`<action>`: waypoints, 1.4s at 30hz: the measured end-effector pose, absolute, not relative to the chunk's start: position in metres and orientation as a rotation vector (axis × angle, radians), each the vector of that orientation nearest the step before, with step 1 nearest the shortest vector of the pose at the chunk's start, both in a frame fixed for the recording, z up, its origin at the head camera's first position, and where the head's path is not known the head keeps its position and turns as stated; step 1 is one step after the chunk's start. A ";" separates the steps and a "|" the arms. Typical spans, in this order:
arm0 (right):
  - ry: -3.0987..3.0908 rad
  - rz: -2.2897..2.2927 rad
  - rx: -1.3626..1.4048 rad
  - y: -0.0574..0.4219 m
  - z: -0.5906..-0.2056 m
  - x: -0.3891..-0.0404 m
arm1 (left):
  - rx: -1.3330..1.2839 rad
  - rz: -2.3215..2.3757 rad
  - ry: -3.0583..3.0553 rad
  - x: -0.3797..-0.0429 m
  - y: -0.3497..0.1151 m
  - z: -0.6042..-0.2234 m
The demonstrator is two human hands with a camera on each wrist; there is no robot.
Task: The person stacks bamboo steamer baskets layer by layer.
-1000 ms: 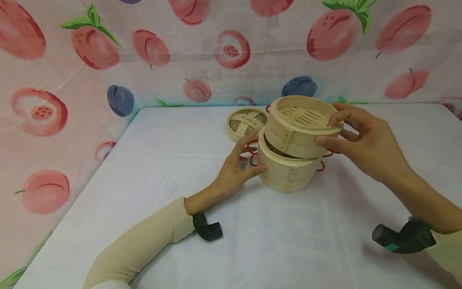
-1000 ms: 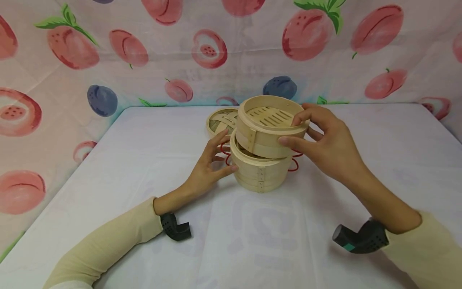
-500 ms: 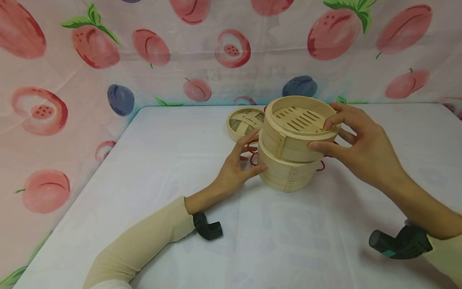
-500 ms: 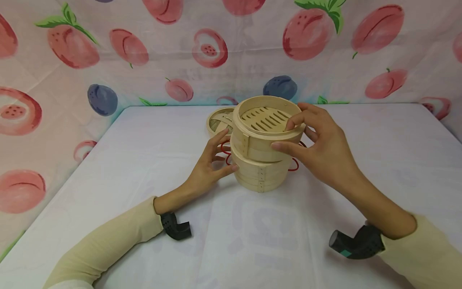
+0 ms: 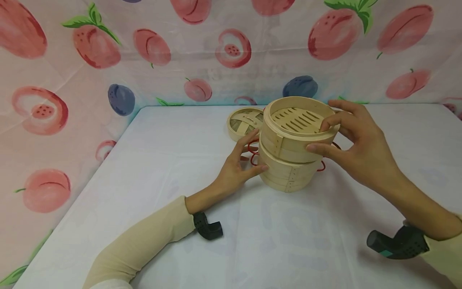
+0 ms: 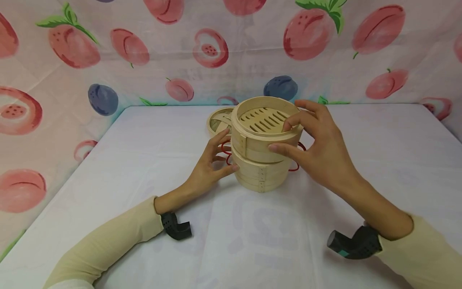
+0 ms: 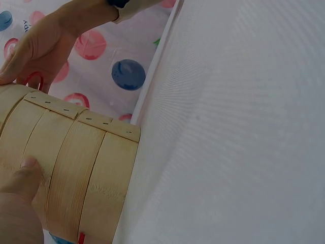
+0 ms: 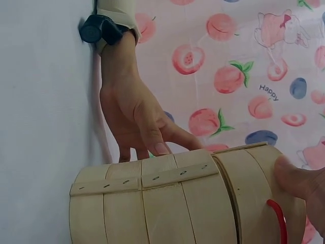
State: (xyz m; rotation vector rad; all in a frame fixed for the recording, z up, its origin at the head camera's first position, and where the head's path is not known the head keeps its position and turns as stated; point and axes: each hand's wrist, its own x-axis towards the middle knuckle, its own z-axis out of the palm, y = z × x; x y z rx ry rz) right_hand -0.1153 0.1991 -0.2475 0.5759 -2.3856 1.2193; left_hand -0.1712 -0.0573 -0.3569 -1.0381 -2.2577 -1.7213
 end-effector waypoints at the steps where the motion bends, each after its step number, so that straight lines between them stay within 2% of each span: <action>1: -2.383 1.196 0.587 0.199 -0.248 -0.115 | -1.039 -1.719 -2.258 -0.172 -0.057 -0.359; 21: -2.362 1.002 0.743 0.204 -0.252 -0.114 | -1.037 -1.667 -2.264 -0.174 -0.056 -0.358; 31: -2.497 0.835 0.909 0.232 -0.241 -0.117 | -1.086 -1.586 -2.159 -0.183 -0.061 -0.342; 42: -2.679 0.874 0.910 0.241 -0.241 -0.119 | -1.171 -1.478 -2.094 -0.183 -0.063 -0.328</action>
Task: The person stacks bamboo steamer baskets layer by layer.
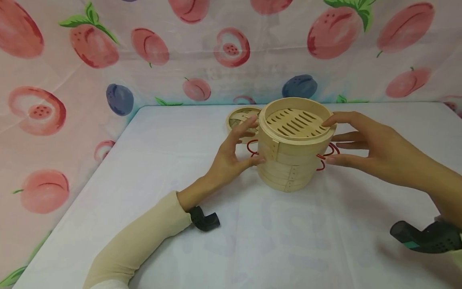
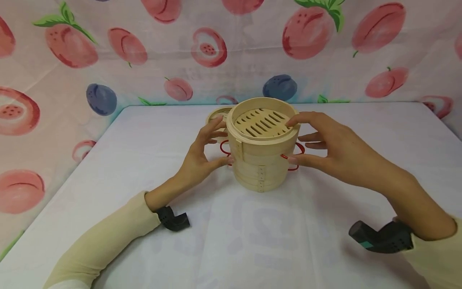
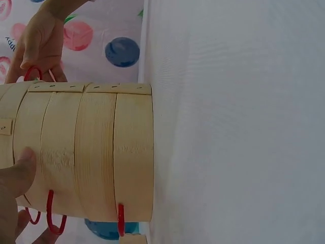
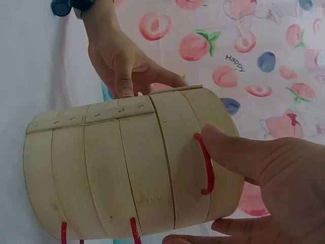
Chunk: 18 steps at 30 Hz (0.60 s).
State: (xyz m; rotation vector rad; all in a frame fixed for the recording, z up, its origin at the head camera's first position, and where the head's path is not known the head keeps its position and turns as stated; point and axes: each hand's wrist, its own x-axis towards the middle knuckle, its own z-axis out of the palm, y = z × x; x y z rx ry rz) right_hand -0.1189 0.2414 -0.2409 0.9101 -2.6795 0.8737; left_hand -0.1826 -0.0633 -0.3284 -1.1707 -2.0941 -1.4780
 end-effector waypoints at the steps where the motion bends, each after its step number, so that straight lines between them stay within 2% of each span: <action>1: -2.684 0.887 0.909 0.241 -0.241 -0.119 | -1.178 -1.472 -2.092 -0.182 -0.063 -0.328; 9: -2.755 0.919 0.903 0.237 -0.240 -0.122 | -1.216 -1.396 -2.060 -0.174 -0.056 -0.324; 18: -3.011 0.843 0.883 0.237 -0.222 -0.134 | -1.220 -1.403 -2.038 -0.174 -0.053 -0.325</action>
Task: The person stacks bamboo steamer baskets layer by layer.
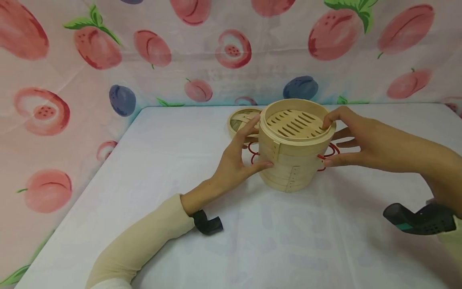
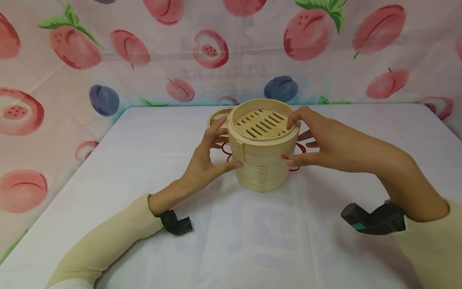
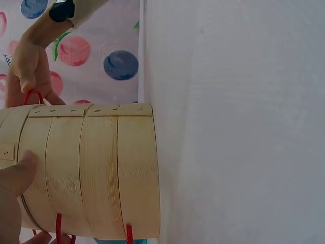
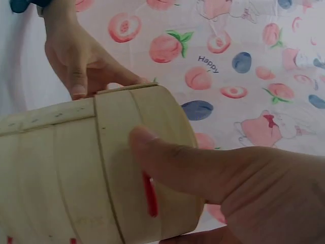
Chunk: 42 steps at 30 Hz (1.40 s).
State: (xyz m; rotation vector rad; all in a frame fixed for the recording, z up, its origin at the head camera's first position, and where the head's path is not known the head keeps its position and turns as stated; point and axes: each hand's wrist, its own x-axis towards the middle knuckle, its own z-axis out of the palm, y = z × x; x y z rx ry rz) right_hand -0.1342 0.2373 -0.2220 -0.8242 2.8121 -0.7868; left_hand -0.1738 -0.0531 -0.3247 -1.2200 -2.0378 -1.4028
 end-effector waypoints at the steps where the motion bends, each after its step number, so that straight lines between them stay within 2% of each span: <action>1: 2.799 -0.773 -0.815 0.237 -0.220 -0.136 | -1.220 -1.404 -2.040 -0.174 -0.053 -0.325; 14: 2.715 -0.776 -0.805 0.240 -0.214 -0.150 | -1.196 -1.422 -2.154 -0.187 -0.059 -0.321; 24: 2.587 -0.944 -1.198 0.257 -0.228 -0.170 | -1.133 -1.440 -2.200 -0.183 -0.059 -0.320; 34: 2.517 -1.007 -1.009 0.263 -0.227 -0.172 | -1.098 -1.451 -2.233 -0.183 -0.059 -0.321; 42: 2.486 -1.015 -1.029 0.262 -0.229 -0.172 | -1.101 -1.412 -2.215 -0.184 -0.059 -0.323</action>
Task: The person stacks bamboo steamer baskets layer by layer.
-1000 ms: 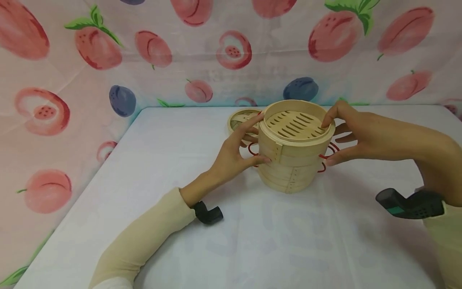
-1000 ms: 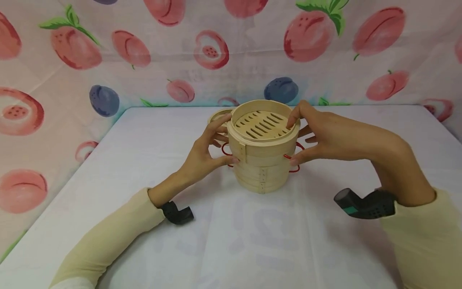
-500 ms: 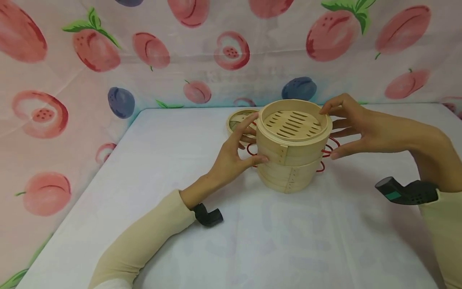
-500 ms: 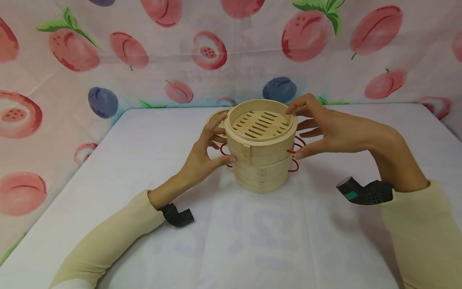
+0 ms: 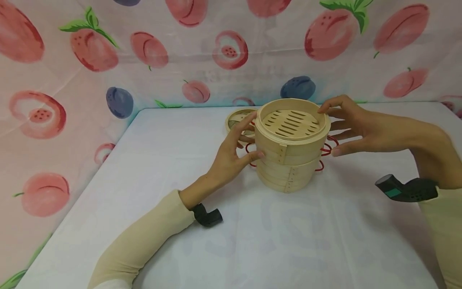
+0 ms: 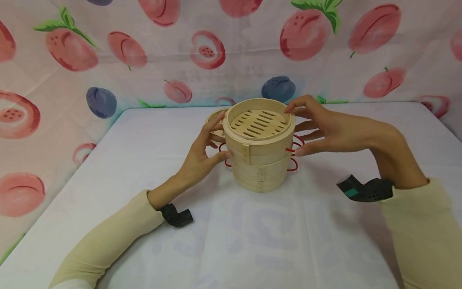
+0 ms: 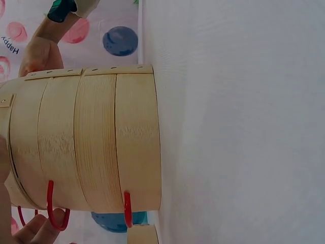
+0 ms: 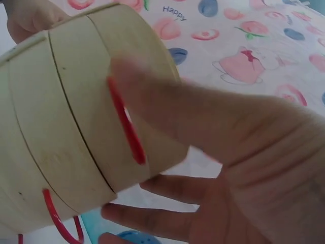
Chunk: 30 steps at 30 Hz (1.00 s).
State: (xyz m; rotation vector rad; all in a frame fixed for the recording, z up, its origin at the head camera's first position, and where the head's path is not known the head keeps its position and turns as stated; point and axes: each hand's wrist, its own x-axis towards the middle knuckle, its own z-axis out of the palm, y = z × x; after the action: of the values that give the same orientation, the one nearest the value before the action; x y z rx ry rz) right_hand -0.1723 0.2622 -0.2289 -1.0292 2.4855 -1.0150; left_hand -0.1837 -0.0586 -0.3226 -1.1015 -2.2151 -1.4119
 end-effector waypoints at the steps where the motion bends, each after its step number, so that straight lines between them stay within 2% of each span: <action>1: 2.498 -1.013 -1.049 0.260 -0.229 -0.172 | -1.102 -1.406 -2.213 -0.184 -0.059 -0.323; 11: 2.540 -1.033 -1.068 0.257 -0.234 -0.174 | -1.155 -1.424 -2.144 -0.184 -0.056 -0.324; 30: 2.241 -1.210 -1.116 0.269 -0.238 -0.186 | -1.141 -1.368 -2.121 -0.184 -0.057 -0.324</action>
State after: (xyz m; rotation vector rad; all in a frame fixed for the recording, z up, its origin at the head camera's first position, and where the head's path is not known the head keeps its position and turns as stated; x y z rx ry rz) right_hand -0.1864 0.2687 -0.2383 -1.1163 2.2409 -1.2098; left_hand -0.1838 -0.0572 -0.3245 -1.1405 -2.1205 -1.3681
